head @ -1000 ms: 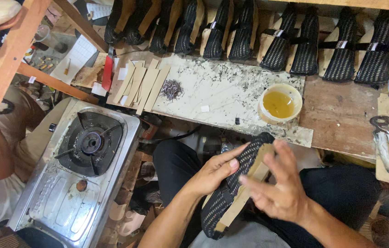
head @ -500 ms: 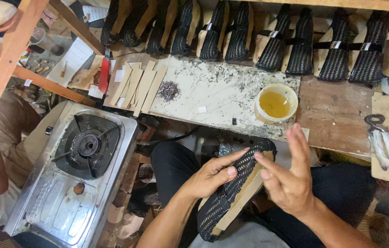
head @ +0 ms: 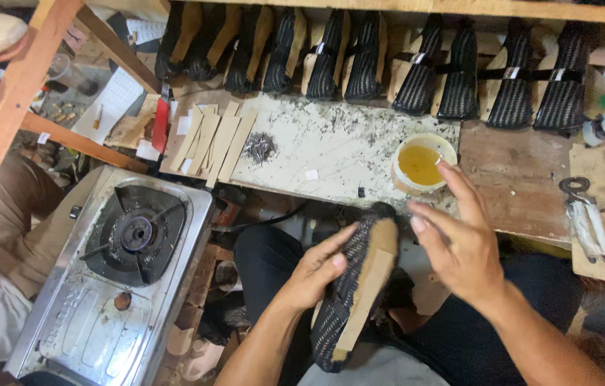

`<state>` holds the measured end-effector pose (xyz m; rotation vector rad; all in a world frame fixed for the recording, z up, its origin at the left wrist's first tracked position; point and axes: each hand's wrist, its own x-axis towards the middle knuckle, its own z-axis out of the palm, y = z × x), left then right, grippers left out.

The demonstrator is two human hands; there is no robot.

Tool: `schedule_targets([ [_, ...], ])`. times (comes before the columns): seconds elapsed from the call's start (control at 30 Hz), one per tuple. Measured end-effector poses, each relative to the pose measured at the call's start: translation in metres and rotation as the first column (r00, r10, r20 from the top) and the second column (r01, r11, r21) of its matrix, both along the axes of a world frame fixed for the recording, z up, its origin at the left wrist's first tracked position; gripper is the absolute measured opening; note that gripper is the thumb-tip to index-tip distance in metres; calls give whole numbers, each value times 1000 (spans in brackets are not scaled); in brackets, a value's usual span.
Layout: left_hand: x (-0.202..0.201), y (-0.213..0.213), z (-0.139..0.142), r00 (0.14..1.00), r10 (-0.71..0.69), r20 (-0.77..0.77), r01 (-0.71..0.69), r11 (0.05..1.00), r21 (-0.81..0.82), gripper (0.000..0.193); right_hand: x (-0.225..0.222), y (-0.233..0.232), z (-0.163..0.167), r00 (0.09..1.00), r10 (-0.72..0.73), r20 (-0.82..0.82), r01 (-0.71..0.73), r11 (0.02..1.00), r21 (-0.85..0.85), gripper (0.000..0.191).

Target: The person sits on the floor at a workbench holding a black woven shoe upper and presses and rubs a flat cardboard stiffener strip against its inner sole area, occasionally dipping fingers into a bowl of yellow liquid. They place the finished upper on an overhead shelf, take another upper, pick a new cardboard strip, and begin pressing it onto that shoe.

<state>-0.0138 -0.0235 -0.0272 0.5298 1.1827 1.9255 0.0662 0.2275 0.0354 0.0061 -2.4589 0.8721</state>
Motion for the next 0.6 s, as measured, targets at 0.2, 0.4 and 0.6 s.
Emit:
schedule_targets([
  [0.2, -8, -6, -4, 984, 121, 132, -133, 987, 86, 93, -37, 47, -25, 949, -234, 213, 125, 895, 428, 42],
  [0.4, -8, -14, 6, 951, 129, -282, -134, 991, 2, 91, -57, 61, -32, 979, -57, 197, -5, 953, 303, 35],
  [0.6, -3, -14, 12, 929, 81, -361, -101, 994, -39, 88, -39, 21, 0, 999, 40, 16, -40, 999, -18, 32],
])
